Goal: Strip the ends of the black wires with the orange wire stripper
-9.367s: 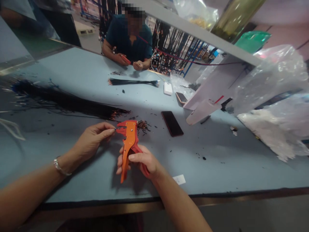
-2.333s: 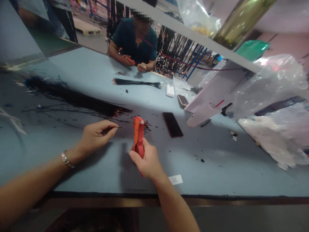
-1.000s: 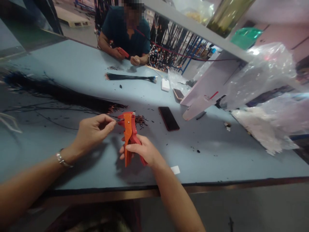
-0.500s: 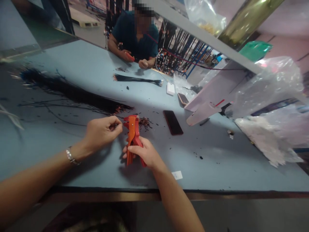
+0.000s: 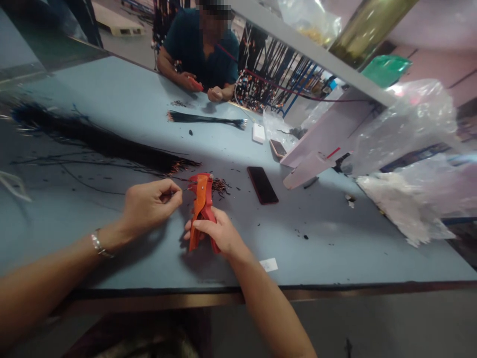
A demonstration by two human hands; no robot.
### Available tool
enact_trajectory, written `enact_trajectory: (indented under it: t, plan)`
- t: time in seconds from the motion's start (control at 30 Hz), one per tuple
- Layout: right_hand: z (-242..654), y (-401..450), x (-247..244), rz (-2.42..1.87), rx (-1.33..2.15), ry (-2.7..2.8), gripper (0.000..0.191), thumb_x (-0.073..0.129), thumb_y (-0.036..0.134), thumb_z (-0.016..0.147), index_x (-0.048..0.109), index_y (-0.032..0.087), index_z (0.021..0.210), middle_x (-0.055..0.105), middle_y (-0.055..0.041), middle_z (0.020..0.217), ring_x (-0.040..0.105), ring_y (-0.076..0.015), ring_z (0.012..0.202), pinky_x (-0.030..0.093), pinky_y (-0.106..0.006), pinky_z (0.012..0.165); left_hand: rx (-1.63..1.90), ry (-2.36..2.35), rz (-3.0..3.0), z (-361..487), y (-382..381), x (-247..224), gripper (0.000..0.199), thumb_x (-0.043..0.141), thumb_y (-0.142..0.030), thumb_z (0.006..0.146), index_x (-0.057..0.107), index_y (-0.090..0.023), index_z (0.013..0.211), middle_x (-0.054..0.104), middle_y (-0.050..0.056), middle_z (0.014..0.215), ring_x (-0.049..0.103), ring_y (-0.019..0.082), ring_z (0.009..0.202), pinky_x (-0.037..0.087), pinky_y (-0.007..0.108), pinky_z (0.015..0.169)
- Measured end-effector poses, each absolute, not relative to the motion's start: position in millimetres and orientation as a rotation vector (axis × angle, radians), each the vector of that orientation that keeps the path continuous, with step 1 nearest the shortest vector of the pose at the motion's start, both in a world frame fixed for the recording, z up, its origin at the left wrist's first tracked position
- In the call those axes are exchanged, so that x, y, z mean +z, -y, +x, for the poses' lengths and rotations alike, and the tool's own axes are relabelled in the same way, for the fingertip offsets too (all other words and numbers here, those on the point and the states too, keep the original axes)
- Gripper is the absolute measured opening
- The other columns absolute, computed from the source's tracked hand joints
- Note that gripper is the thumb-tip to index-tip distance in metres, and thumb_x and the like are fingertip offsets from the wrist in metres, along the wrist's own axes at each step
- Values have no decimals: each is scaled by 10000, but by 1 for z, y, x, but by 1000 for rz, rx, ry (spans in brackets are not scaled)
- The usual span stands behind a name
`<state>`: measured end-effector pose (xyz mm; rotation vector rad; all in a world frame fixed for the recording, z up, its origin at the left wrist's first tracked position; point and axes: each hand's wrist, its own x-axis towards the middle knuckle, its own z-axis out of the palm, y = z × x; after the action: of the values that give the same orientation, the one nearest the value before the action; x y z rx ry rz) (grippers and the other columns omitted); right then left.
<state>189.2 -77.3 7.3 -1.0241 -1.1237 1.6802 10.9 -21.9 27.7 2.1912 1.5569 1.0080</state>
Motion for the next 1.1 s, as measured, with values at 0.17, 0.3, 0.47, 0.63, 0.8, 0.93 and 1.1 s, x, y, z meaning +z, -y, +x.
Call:
enact_trajectory:
  t: [0.17,0.3,0.47,0.63,0.8,0.93,1.1]
  plan:
    - [188,78,6,-1042,1580,1189,243,679,306,792,570,153,946,684,-54,855,696,-171,674,521,-260,577,870,-1527,2186,14,23,26,157,545,-260,753,654,-188,665,593,-32,552,496,105,511,312,233,531]
    - [188,79,10,-1043,1630,1205,327,695,333,771,541,170,1009,674,-39,847,691,-174,672,551,-279,579,895,-1487,2153,16,24,25,167,531,-246,761,654,-191,664,593,-30,543,490,105,509,319,228,531]
    - [185,79,15,-1124,1609,1215,284,689,344,757,554,170,936,666,-40,836,684,-175,667,549,-275,560,924,-1385,2159,16,26,26,174,527,-244,768,645,-183,655,597,-25,549,478,102,503,321,221,518]
    - [182,79,18,-1179,1525,1259,256,679,354,758,561,174,896,638,-16,772,662,-168,641,538,-276,564,936,-1354,2207,16,28,26,174,522,-234,774,630,-176,651,620,-13,589,484,100,519,325,217,524]
    - [180,79,19,-1254,1428,1339,211,645,341,779,558,178,881,638,-18,728,641,-168,622,529,-288,573,942,-1344,2262,16,29,25,163,521,-230,782,625,-177,667,613,-21,593,474,95,511,312,224,525]
    - [178,80,18,-1326,1342,1395,177,626,321,789,543,183,864,626,-7,689,626,-163,588,511,-281,549,929,-1342,2262,17,29,26,167,515,-223,778,613,-177,650,596,-23,576,455,93,495,297,231,517]
    - [178,79,16,-1368,1283,1442,168,613,326,804,521,190,840,614,5,624,596,-152,522,488,-270,514,918,-1340,2256,18,28,26,161,508,-220,764,612,-177,650,589,-23,563,447,97,493,292,231,513]
